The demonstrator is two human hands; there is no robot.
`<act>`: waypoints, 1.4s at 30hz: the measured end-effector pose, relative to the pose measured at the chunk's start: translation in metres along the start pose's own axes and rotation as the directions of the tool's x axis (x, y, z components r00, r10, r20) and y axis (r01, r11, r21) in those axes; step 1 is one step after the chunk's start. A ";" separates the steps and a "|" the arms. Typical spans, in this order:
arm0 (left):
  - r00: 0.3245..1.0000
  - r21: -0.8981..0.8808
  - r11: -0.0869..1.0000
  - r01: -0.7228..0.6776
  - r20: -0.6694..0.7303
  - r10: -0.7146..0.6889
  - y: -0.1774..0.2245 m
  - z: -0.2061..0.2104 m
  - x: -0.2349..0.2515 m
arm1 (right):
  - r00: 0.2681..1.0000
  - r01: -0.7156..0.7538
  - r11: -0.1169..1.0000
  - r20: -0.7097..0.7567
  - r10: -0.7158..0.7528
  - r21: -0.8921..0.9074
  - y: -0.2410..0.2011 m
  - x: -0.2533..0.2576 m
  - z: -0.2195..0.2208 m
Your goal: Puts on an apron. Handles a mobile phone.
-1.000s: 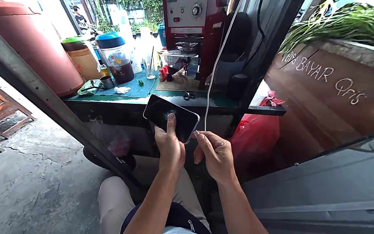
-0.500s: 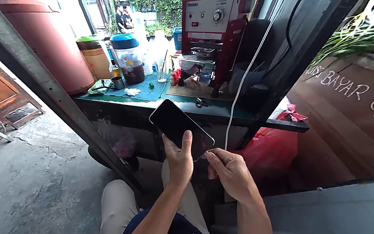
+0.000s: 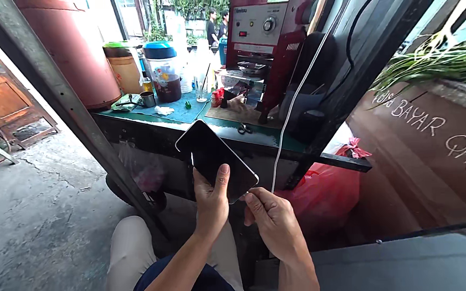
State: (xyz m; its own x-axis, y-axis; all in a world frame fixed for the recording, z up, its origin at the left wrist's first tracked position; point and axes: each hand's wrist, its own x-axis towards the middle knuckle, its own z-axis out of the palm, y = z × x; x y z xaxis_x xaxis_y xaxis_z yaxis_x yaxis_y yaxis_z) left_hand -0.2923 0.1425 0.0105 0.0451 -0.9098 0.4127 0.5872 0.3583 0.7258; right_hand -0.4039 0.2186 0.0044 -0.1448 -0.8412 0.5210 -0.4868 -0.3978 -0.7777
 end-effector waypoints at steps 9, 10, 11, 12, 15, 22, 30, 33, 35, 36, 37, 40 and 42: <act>0.999 0.090 0.996 0.003 -0.051 0.002 0.032 0.004 0.011 | 0.647 0.361 0.932 -0.731 -0.217 0.043 0.053 -0.022 -0.010; 0.999 0.087 0.996 0.032 -0.028 -0.030 0.035 0.005 0.011 | 0.689 0.280 0.937 -0.723 -0.044 0.210 0.065 -0.028 -0.004; 0.997 0.091 0.993 0.071 0.012 -0.073 0.038 0.007 0.011 | 0.763 0.137 0.910 -0.628 0.156 0.392 0.073 -0.033 0.003; 0.990 0.104 0.987 0.121 0.066 -0.128 0.041 0.008 0.009 | 0.833 -0.031 0.823 -0.441 0.335 0.567 0.077 -0.035 0.008; 0.927 0.206 0.948 0.243 0.240 -0.290 0.040 0.009 0.004 | 0.921 -0.267 0.406 0.108 0.374 0.874 0.079 -0.036 0.025; 0.914 0.505 0.863 0.026 0.337 -0.225 0.020 -0.011 0.000 | 0.969 -0.245 0.191 0.244 0.025 0.951 0.033 -0.012 0.026; 0.928 0.853 0.480 -0.206 0.326 -0.181 0.016 -0.038 0.030 | 0.926 -0.285 0.281 0.187 0.328 0.916 0.014 0.023 0.045; 0.881 0.859 0.454 -0.236 0.387 -0.272 0.003 -0.041 0.052 | 0.885 -0.311 0.357 0.131 0.446 0.881 0.022 0.040 0.049; 0.825 0.857 0.442 -0.266 0.440 -0.356 0.009 -0.044 0.076 | 0.869 -0.341 0.409 0.118 0.480 0.846 0.033 0.057 0.045; 0.807 0.853 0.421 -0.310 0.470 -0.357 0.017 -0.045 0.089 | 0.878 -0.335 0.442 0.105 0.467 0.832 0.040 0.068 0.041; 0.800 0.844 0.384 -0.373 0.503 -0.327 0.027 -0.047 0.104 | 0.898 -0.309 0.479 0.086 0.431 0.821 0.049 0.081 0.036; 0.723 0.735 0.200 -0.648 0.676 -0.144 0.074 -0.043 0.165 | 0.950 -0.225 0.571 0.047 0.309 0.790 0.087 0.128 0.022; 0.592 0.594 0.037 -0.804 0.805 -0.042 0.114 -0.031 0.214 | 0.952 -0.202 0.619 0.004 0.306 0.759 0.104 0.166 0.019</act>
State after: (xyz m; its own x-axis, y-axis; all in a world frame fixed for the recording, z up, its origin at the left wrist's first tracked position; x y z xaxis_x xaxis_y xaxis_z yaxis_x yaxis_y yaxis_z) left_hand -0.1907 -0.0172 0.1647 -0.6482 -0.3853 0.6568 -0.4942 0.8691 0.0222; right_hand -0.4624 0.0301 0.0032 -0.2837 -0.9240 0.2565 0.3817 -0.3542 -0.8537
